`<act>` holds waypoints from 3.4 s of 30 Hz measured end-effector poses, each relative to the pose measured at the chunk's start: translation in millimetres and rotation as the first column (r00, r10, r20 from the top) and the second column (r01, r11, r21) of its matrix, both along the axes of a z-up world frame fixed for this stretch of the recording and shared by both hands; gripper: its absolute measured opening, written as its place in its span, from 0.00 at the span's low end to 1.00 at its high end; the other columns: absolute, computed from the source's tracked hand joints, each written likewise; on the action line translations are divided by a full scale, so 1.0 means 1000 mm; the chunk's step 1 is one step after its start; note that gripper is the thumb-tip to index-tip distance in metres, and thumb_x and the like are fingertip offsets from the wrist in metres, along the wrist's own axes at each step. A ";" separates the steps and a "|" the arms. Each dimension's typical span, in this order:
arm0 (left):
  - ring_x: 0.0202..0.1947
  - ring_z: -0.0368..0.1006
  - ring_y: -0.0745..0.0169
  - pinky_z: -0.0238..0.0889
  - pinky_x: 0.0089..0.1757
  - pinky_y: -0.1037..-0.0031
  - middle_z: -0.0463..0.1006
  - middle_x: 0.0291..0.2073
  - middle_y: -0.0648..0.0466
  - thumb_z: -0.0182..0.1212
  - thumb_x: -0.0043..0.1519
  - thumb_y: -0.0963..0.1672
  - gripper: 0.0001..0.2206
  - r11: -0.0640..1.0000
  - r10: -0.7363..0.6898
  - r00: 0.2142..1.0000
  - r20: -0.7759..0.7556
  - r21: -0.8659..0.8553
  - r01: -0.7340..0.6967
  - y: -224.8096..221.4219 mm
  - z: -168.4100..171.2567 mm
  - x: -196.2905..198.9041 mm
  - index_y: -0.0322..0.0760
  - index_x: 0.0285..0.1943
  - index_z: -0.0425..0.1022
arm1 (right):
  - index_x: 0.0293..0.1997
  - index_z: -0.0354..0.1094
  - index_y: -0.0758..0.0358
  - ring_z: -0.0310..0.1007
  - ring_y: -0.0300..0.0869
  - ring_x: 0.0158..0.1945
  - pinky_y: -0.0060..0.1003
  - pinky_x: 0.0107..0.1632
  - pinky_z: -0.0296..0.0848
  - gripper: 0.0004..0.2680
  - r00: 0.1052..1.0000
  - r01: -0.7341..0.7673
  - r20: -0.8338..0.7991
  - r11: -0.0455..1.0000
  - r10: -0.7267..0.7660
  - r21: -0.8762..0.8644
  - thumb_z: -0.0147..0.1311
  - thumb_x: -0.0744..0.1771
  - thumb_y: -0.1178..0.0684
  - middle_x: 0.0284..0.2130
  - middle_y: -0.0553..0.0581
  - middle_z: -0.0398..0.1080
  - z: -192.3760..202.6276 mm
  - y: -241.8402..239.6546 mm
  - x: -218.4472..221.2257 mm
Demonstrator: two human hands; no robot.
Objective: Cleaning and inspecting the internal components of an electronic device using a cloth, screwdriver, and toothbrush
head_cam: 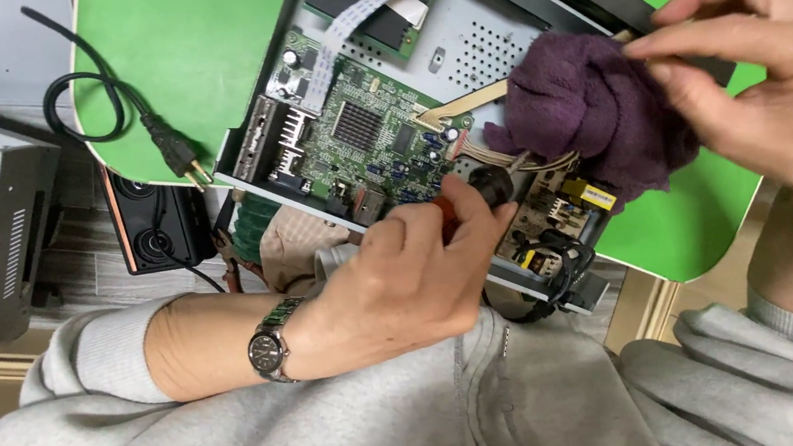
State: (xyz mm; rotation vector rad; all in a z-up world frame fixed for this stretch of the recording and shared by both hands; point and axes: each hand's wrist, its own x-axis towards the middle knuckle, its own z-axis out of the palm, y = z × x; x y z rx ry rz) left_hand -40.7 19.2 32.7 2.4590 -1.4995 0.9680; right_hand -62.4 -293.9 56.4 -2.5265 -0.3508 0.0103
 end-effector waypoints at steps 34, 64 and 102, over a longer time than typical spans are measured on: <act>0.34 0.71 0.61 0.71 0.34 0.77 0.74 0.45 0.44 0.66 0.66 0.42 0.16 0.940 -0.275 0.645 -0.713 -0.340 0.026 0.072 -0.016 0.021 0.34 0.63 0.73 | 0.61 0.69 0.71 0.72 0.58 0.57 0.50 0.61 0.64 0.15 0.963 -0.224 0.159 0.974 0.217 0.028 0.60 0.69 0.55 0.52 0.66 0.74 -0.029 0.051 0.027; 0.19 0.60 0.66 0.50 0.16 0.75 0.69 0.38 0.53 0.54 0.70 0.47 0.12 0.956 0.277 0.944 -0.179 0.145 -0.254 -0.015 -0.046 0.022 0.52 0.62 0.70 | 0.59 0.61 0.81 0.71 0.66 0.46 0.52 0.52 0.69 0.24 0.964 -0.225 0.044 0.897 0.261 -0.381 0.54 0.68 0.41 0.53 0.77 0.68 -0.051 0.067 0.017; 0.15 0.48 0.79 0.39 0.16 0.83 0.73 0.38 0.55 0.46 0.73 0.44 0.15 0.932 0.267 0.964 0.007 0.251 -0.260 0.000 -0.036 0.028 0.53 0.66 0.73 | 0.58 0.77 0.74 0.75 0.49 0.45 0.38 0.48 0.67 0.06 0.990 0.062 0.126 0.998 -0.061 -0.006 0.60 0.74 0.63 0.45 0.66 0.77 -0.055 -0.017 0.021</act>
